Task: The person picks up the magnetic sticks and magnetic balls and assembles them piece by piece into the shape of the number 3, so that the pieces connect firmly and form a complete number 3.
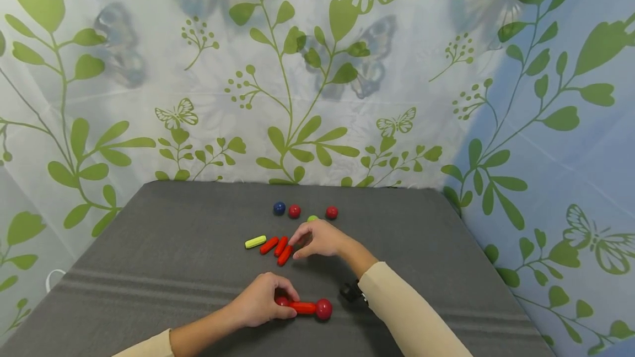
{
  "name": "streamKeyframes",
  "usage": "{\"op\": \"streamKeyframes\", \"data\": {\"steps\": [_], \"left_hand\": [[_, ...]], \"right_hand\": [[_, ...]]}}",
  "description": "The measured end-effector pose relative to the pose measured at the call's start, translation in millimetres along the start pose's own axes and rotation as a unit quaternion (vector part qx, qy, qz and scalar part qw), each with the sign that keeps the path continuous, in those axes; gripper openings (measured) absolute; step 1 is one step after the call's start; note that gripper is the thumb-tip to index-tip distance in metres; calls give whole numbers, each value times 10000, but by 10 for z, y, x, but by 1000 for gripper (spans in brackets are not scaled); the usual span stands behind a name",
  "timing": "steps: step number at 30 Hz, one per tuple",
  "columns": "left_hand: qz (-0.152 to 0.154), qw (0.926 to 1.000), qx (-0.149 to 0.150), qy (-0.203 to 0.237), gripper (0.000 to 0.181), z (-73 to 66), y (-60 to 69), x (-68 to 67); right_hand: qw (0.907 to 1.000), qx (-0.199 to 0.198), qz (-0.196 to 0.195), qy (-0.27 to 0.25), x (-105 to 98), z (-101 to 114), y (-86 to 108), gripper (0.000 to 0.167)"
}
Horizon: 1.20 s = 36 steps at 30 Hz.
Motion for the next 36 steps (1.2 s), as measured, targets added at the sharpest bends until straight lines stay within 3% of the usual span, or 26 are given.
{"op": "streamKeyframes", "data": {"steps": [17, 29, 36], "left_hand": [[-10, 10000, -34, -1, 13, -14, 10, 8], [-49, 10000, 11, 11, 13, -39, 20, 7], [-53, 10000, -2, 3, 14, -30, 14, 11]], "right_hand": [[9991, 12, 267, 315, 54, 7, -225, 25], [9963, -32, 402, 761, 50, 34, -263, 20], [9955, 147, 414, 836, 62, 41, -262, 18]]}}
Point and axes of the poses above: each hand's wrist, its own y-axis away from the middle knuckle, its own x-axis out of the palm, z = x × y, the point moved 2 cm from there along -y, towards the middle knuckle, and after that the axes turned 14 degrees about z, right-handed, at the moved point
